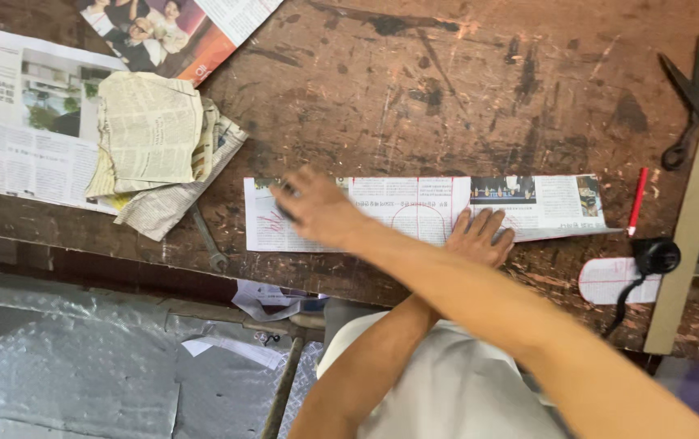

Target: The person cuts newspaper sheets along red marker lines with scissors, then folds and presses the cut paper strips flat on the workbench. They place a tape measure on the strip, then use a red pen and a wooden straightedge to mark measurement lines on the paper and the strip.

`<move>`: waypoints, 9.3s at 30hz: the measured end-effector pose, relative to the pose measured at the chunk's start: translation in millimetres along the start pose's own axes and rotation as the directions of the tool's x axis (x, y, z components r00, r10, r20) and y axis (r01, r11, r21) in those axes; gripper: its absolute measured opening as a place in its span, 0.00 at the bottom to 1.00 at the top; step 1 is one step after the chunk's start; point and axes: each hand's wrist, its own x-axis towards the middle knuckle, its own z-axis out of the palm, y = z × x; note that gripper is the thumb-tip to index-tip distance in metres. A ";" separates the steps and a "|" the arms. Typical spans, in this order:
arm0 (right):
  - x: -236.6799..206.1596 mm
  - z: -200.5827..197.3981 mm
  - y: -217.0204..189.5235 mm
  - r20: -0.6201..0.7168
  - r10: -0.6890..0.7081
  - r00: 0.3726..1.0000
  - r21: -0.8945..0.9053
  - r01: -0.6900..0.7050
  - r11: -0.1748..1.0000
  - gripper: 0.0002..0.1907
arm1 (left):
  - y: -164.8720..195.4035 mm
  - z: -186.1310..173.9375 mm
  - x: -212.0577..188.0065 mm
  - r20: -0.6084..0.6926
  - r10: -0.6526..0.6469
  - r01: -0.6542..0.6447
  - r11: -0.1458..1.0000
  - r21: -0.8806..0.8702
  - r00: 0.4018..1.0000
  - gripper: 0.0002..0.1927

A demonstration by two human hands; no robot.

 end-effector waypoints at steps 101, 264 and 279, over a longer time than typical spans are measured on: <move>-377.1 5.6 75.2 -0.503 0.826 0.253 0.396 -0.782 0.481 0.24 | 5.5 16.5 32.3 0.248 0.171 -0.206 0.971 0.123 0.954 0.36; -359.9 35.0 88.7 -0.211 0.886 0.413 0.152 -0.882 0.447 0.49 | -194.5 -109.7 10.5 -0.307 -0.397 0.448 0.334 0.829 0.865 0.30; -368.1 34.9 90.4 -0.227 0.877 0.423 0.123 -0.881 0.457 0.47 | -10.9 -3.5 -14.2 0.317 0.204 -0.228 0.973 0.039 0.926 0.26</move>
